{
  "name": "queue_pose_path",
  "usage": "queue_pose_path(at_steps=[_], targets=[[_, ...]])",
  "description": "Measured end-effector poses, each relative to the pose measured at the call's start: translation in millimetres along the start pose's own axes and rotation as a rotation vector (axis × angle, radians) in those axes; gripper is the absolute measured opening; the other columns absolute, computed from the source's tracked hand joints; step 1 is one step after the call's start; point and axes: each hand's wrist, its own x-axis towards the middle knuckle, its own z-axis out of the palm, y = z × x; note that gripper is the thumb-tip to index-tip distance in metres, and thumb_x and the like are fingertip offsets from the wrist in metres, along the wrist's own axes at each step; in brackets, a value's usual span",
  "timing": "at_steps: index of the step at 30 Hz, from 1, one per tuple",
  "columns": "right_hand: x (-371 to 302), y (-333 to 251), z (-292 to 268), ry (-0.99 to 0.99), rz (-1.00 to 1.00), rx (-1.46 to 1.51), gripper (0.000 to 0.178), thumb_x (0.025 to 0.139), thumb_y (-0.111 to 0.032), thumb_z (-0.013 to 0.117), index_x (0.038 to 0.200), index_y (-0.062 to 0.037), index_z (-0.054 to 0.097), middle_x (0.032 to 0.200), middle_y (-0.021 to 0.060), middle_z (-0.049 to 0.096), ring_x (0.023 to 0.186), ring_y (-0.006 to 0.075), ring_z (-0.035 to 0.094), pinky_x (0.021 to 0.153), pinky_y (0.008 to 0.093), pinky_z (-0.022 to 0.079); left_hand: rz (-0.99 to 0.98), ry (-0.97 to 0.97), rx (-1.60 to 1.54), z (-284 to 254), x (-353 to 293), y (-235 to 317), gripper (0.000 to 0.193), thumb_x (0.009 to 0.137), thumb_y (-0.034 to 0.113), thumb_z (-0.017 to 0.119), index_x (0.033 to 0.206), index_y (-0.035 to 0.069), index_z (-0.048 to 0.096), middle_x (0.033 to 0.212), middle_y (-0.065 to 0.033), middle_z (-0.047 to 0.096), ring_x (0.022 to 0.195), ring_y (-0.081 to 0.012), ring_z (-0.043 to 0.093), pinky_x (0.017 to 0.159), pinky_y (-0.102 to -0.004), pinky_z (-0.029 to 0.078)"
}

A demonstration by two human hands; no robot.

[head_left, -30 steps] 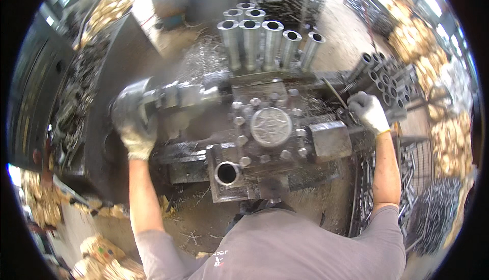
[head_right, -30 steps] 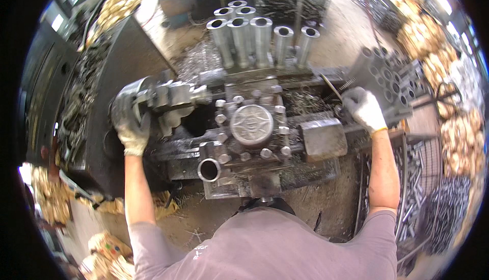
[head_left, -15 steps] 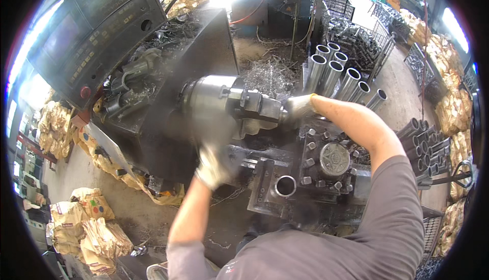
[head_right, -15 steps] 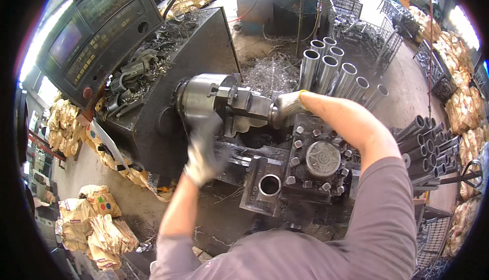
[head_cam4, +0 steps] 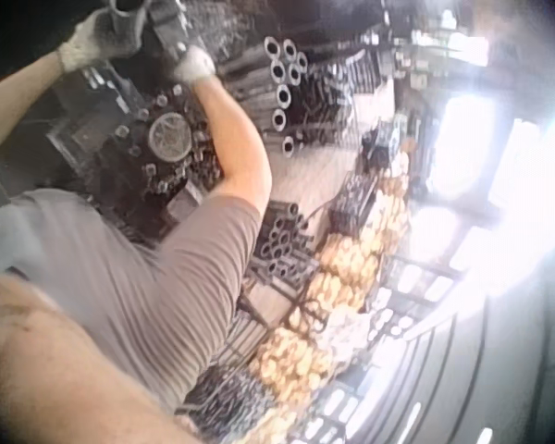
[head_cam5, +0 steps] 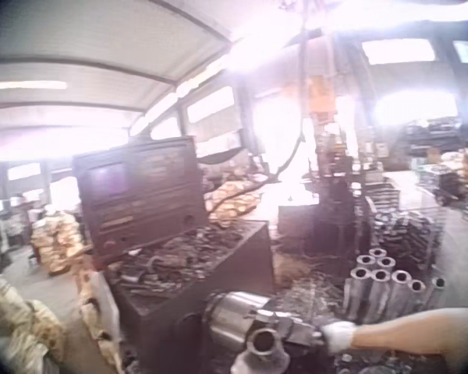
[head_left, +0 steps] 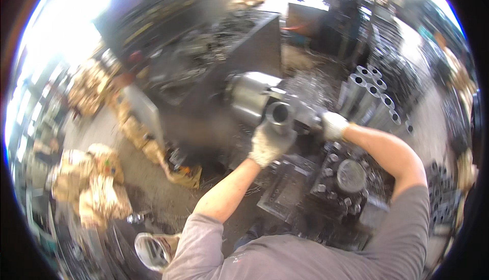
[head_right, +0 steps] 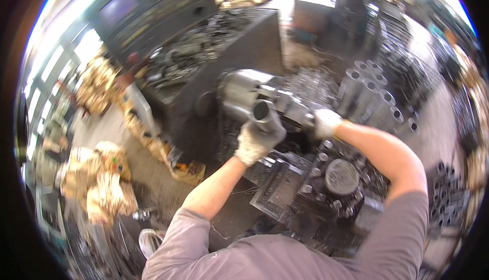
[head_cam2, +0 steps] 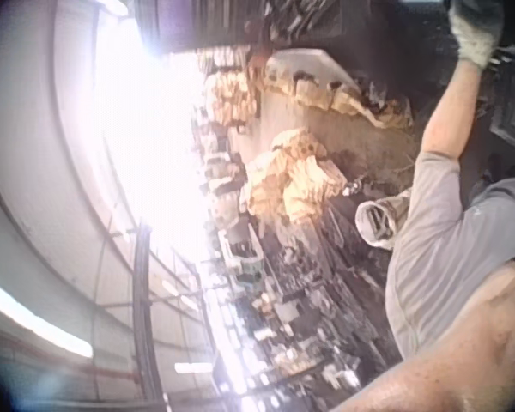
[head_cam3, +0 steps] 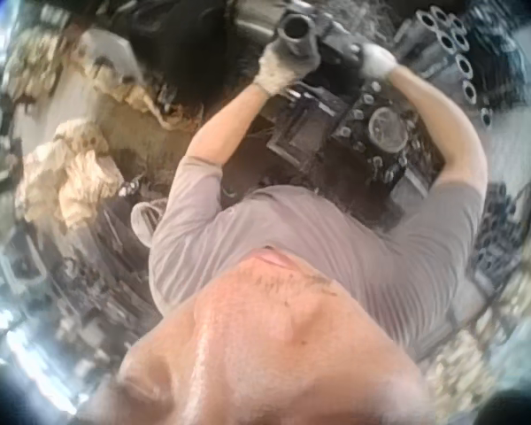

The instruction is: The person operates a metal turning machine, inserting cylindrical metal pieces into the chuck, securing them, and removing finished pieces. They also collect the finished pieces and place them into a sack.

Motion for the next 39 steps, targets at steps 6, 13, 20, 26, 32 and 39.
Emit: queue_pose_path(at_steps=[6,13,20,26,32,39], targets=[[-1,0,-31,-0.335,0.094,0.378,0.082,0.071,-0.039,0.093,0.140,-0.0083,0.061,0.109,0.0134,0.077,0.094,0.0278,0.073,0.089,0.0418,0.060,0.008,-0.231,-0.241,9,-93,-11,0.055,0.090,0.013,0.071,0.143,0.010,0.058,0.115,-0.0226,0.075,0.108,-0.0419,0.074,0.090,-0.0489,0.062],[-48,23,-44,-0.131,0.159,-0.126,0.065,0.074,-0.043,0.089,0.122,-0.0036,0.072,0.108,0.0239,0.079,0.101,0.0366,0.078,0.088,0.0469,0.061,-0.012,-0.409,-0.248,37,-136,-42,0.058,0.090,0.033,0.084,0.140,0.013,0.061,0.122,-0.0215,0.075,0.114,-0.0442,0.071,0.097,-0.0518,0.057],[-183,-100,-107,0.451,0.557,-0.555,0.063,0.066,-0.026,0.093,0.118,-0.0028,0.067,0.101,0.0212,0.075,0.092,0.0393,0.076,0.082,0.0493,0.061,0.560,-0.208,-0.225,37,-134,-73,0.091,0.091,0.030,0.083,0.161,0.004,0.031,0.160,-0.0267,0.041,0.143,-0.0472,0.049,0.116,-0.0552,0.044],[-197,-318,-41,0.747,0.252,0.003,0.076,0.064,-0.016,0.092,0.134,-0.0052,0.063,0.110,0.0227,0.074,0.090,0.0381,0.077,0.074,0.0451,0.063,0.119,-0.448,-1.632,-51,-163,-23,0.084,0.096,0.022,0.082,0.162,0.002,0.034,0.154,-0.0184,0.051,0.139,-0.0311,0.057,0.118,-0.0446,0.048],[-206,-338,71,0.051,0.860,0.570,0.083,0.072,-0.048,0.089,0.136,0.0000,0.064,0.117,0.0279,0.073,0.106,0.0402,0.075,0.090,0.0477,0.061,-0.763,-0.700,-1.115,-64,-176,-77,0.047,0.097,0.015,0.077,0.138,0.002,0.058,0.121,-0.0127,0.070,0.107,-0.0251,0.071,0.092,-0.0425,0.061],[-209,-291,183,0.074,0.583,1.270,0.052,0.073,-0.029,0.089,0.114,0.0010,0.076,0.088,0.0107,0.077,0.079,0.0141,0.072,0.074,0.0301,0.059,-0.911,-0.658,-1.355,-34,-186,-137,0.052,0.106,0.044,0.062,0.139,0.004,0.062,0.128,-0.0107,0.071,0.118,-0.0280,0.068,0.108,-0.0448,0.052]])
